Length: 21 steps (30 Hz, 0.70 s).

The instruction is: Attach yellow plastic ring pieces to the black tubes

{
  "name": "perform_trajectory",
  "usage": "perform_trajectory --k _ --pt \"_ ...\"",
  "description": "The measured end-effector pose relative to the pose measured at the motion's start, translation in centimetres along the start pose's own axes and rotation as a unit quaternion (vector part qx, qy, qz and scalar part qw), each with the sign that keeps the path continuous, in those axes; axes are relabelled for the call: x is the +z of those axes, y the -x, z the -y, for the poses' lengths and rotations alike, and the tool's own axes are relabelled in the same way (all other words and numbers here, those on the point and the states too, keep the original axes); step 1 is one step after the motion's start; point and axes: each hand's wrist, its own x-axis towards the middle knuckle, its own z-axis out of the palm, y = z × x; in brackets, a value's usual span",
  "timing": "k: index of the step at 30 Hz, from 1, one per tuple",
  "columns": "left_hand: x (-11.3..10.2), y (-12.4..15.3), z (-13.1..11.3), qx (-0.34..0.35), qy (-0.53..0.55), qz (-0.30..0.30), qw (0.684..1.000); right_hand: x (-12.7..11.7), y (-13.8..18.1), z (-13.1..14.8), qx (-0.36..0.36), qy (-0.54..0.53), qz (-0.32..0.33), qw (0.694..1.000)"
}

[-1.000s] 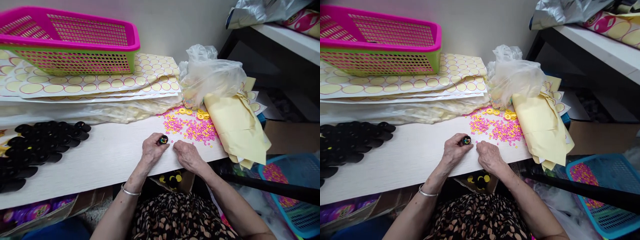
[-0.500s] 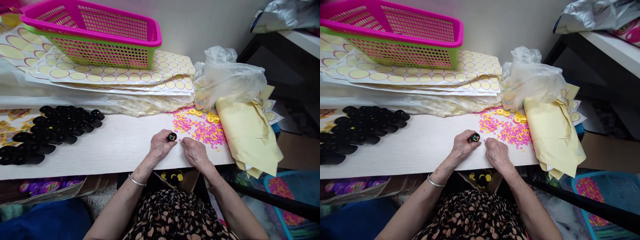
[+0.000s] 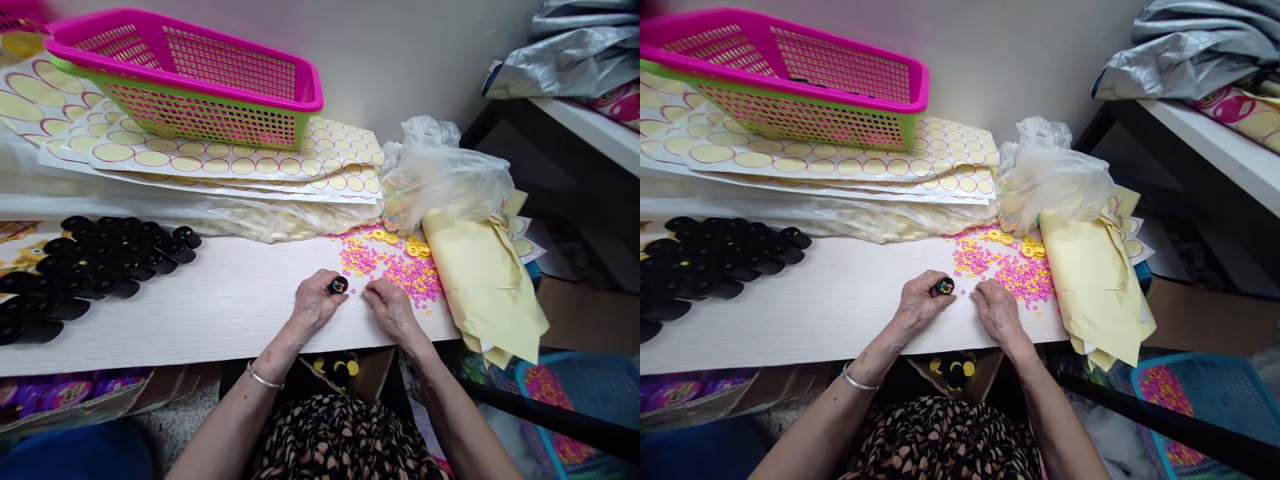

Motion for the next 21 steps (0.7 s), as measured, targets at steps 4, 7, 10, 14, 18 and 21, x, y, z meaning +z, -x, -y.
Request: perform_trajectory --k 4,7,10,14,18,21 --pt "0.0 0.1 0.0 -0.005 0.003 -0.002 1.0 0.4 0.4 0.4 -0.038 0.02 -0.024 0.999" --pt "0.1 0.2 0.0 0.003 0.005 -0.002 1.0 0.2 -0.1 1.5 -0.067 -0.042 -0.081 0.994" --pt "0.1 0.3 -0.1 0.012 0.011 -0.005 1.0 -0.3 -1.1 2.9 -0.123 -0.089 -0.099 0.983" --pt "0.0 0.4 -0.4 0.016 0.006 0.003 1.0 -0.5 -2.3 4.0 -0.171 -0.044 -0.054 0.983" --pt "-0.1 0.4 -0.5 0.017 -0.015 0.005 1.0 -0.4 -2.7 4.4 -0.181 0.005 -0.031 0.983" --pt "-0.1 0.4 -0.5 0.017 -0.014 0.001 1.0 -0.5 -2.8 4.7 -0.179 0.038 -0.011 0.983"
